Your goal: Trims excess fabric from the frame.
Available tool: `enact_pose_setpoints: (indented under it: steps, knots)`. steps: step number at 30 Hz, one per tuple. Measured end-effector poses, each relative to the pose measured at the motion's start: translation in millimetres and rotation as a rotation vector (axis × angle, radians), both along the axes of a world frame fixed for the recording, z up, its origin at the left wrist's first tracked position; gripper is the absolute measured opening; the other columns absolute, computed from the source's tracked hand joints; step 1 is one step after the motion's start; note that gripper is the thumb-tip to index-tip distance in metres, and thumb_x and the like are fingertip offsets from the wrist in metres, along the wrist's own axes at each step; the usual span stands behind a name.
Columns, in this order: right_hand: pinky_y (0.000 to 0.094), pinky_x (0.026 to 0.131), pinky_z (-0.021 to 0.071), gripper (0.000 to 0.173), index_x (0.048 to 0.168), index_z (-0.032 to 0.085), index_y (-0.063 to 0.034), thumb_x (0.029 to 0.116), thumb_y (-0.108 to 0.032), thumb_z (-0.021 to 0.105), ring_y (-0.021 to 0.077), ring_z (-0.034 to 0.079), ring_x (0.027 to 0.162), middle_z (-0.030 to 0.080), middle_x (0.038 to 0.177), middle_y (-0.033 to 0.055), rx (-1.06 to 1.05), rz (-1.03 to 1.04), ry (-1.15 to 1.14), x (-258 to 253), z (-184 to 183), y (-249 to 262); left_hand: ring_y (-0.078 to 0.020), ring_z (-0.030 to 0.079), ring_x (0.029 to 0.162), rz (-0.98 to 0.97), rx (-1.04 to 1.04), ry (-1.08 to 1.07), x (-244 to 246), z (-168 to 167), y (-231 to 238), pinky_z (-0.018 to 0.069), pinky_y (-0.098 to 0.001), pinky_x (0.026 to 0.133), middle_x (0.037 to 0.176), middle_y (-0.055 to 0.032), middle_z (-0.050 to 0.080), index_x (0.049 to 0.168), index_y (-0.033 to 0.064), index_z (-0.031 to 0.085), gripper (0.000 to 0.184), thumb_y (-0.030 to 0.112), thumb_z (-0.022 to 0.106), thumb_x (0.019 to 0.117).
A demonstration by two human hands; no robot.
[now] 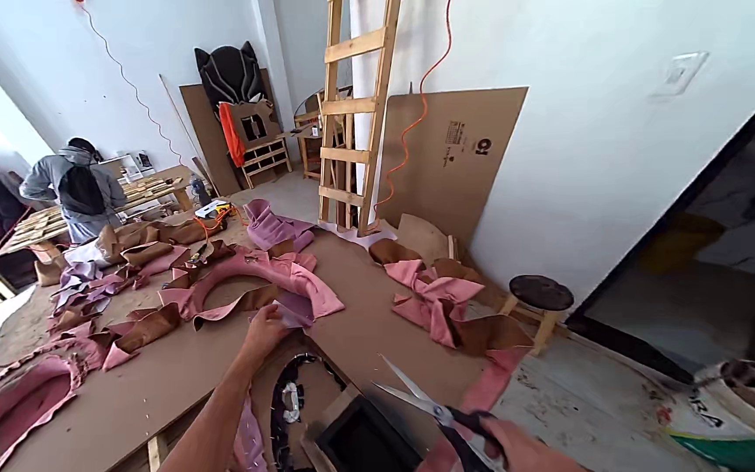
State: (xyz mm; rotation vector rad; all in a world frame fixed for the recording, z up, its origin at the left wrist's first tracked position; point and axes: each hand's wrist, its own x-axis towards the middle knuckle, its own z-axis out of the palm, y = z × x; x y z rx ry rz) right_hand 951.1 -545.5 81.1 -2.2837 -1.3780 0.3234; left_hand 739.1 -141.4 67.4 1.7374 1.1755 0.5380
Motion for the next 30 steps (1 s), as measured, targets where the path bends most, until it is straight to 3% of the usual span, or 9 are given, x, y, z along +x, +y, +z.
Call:
enact_pose_setpoints:
  steps: [3,6,7,9,11,12,17,26,30]
  knots:
    - [0.0620,0.071,0.0546,0.060,0.122,0.067,-0.0042,0.0787,-0.045,0.077,0.0412,0.070,0.093,0.071,0.110,0.0204,-0.185,-0.016,-0.095,-3,11,80,-0.0387,0.063,0.122,-0.149,0.557,0.381,3,-2,14,0.0560,-0.0585,0.095,0.157,-0.0203,0.042,0.160,0.0088,0.031,0.092,0.013,0.080,0.0825]
    - [0.0594,0.076,0.0550,0.065,0.127,0.063,-0.0045,0.0793,-0.047,0.074,0.0404,0.069,0.100,0.069,0.117,0.0197,-0.328,0.028,-0.169,1,7,146,-0.0391,0.044,0.144,-0.249,0.780,0.521,7,-9,27,0.0469,-0.0606,0.105,0.167,-0.0144,0.030,0.163,0.0128,0.027,0.110,0.026,0.089,0.0737]
    - [0.0580,0.077,0.0554,0.066,0.128,0.062,-0.0038,0.0796,-0.047,0.074,0.0399,0.069,0.101,0.068,0.118,0.0197,-0.360,0.059,-0.191,4,5,163,-0.0382,0.039,0.147,-0.297,0.782,0.545,8,-9,30,0.0410,-0.0615,0.110,0.164,-0.0131,0.036,0.163,0.0142,0.028,0.107,0.030,0.088,0.0752]
    - [0.0559,0.077,0.0555,0.067,0.129,0.060,-0.0028,0.0805,-0.048,0.073,0.0391,0.069,0.101,0.067,0.119,0.0201,-0.399,0.126,-0.222,9,0,192,-0.0344,0.052,0.135,-0.455,0.795,0.527,8,-2,38,0.0376,-0.0600,0.114,0.137,-0.0124,0.063,0.151,0.0151,0.049,0.074,0.027,0.080,0.0851]
    - [0.0545,0.073,0.0554,0.067,0.126,0.061,-0.0029,0.0794,-0.049,0.073,0.0382,0.069,0.096,0.067,0.115,0.0193,-0.382,0.179,-0.239,15,-6,215,-0.0212,0.067,0.112,-0.617,0.885,0.473,5,2,46,0.0426,-0.0513,0.111,0.105,-0.0014,0.074,0.116,0.0177,0.075,0.024,0.021,0.070,0.0930]
    - [0.0540,0.071,0.0554,0.066,0.124,0.061,-0.0025,0.0786,-0.049,0.073,0.0382,0.070,0.093,0.068,0.112,0.0195,-0.370,0.204,-0.236,17,-8,224,-0.0164,0.068,0.105,-0.666,0.930,0.437,3,3,48,0.0457,-0.0475,0.109,0.096,0.0034,0.074,0.103,0.0201,0.077,0.014,0.020,0.067,0.0937]
    - [0.0533,0.069,0.0545,0.067,0.123,0.061,-0.0018,0.0791,-0.052,0.072,0.0382,0.070,0.092,0.068,0.109,0.0194,-0.458,0.265,-0.175,12,-6,264,-0.0148,0.068,0.095,-0.859,0.938,0.357,28,27,71,0.0559,-0.0390,0.087,0.089,0.0043,0.071,0.092,0.0178,0.077,0.010,0.020,0.067,0.0934]
    - [0.0513,0.074,0.0536,0.066,0.118,0.061,-0.0060,0.0847,-0.063,0.062,0.0332,0.070,0.094,0.069,0.097,0.0137,-0.708,0.234,-0.251,-21,10,308,-0.0197,0.069,0.091,-1.158,0.716,0.391,62,51,105,0.0565,-0.0429,0.083,0.088,-0.0024,0.073,0.092,0.0133,0.078,0.009,0.017,0.071,0.0940]
    - [0.0535,0.074,0.0532,0.054,0.108,0.064,-0.0042,0.0909,-0.055,0.061,0.0366,0.070,0.092,0.069,0.090,0.0163,-0.702,0.255,-0.280,-31,16,302,-0.0215,0.070,0.086,-1.163,0.650,0.350,56,56,108,0.0561,-0.0462,0.081,0.086,-0.0054,0.073,0.095,0.0098,0.079,0.011,0.017,0.071,0.0942]
